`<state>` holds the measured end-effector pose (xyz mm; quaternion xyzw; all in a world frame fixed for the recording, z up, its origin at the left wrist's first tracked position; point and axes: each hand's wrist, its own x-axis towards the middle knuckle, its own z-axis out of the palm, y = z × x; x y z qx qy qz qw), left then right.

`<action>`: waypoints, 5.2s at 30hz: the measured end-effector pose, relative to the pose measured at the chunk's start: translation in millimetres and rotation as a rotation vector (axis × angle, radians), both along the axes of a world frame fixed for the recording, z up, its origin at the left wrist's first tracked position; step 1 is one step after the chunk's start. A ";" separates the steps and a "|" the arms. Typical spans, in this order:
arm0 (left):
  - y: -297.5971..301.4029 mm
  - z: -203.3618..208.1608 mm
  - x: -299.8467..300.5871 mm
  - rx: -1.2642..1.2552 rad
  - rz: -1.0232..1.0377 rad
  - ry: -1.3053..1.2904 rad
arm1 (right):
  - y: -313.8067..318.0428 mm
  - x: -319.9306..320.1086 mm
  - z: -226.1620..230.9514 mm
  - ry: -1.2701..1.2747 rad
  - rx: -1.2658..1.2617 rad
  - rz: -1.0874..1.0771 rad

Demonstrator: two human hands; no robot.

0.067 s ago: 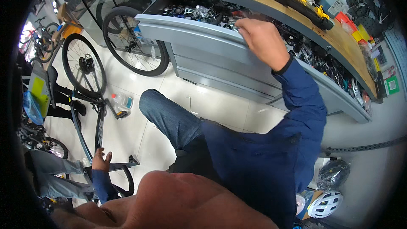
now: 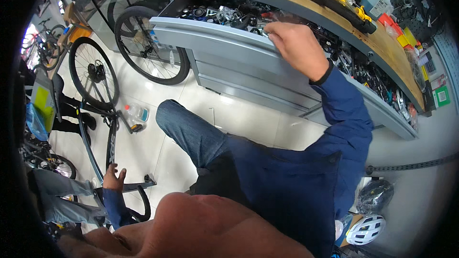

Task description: The person removes the front wheel from a bicycle, then detaches the handlebar assembly from the frame. They open a drawer to retrieve a small Allen key and use it to loosen a bolt on the handlebar stem. Finally, they wipe a small yellow component with a tissue.

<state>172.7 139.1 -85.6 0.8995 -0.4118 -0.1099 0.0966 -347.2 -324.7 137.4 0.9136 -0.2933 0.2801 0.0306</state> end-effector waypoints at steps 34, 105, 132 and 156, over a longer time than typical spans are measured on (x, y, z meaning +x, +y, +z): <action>-322.6 144.1 -201.5 -0.994 -0.659 -0.134 | -128.4 134.1 -25.0 0.104 0.375 0.616; -56.7 22.7 -217.1 -1.014 0.079 0.051 | 264.5 567.6 -117.5 0.974 -0.176 1.122; 131.0 -18.9 71.4 -0.319 0.744 -0.212 | 281.9 482.0 -741.2 0.737 0.917 0.410; 121.8 -18.4 67.9 -0.317 0.789 -0.303 | 444.0 510.3 -775.0 0.308 1.881 0.521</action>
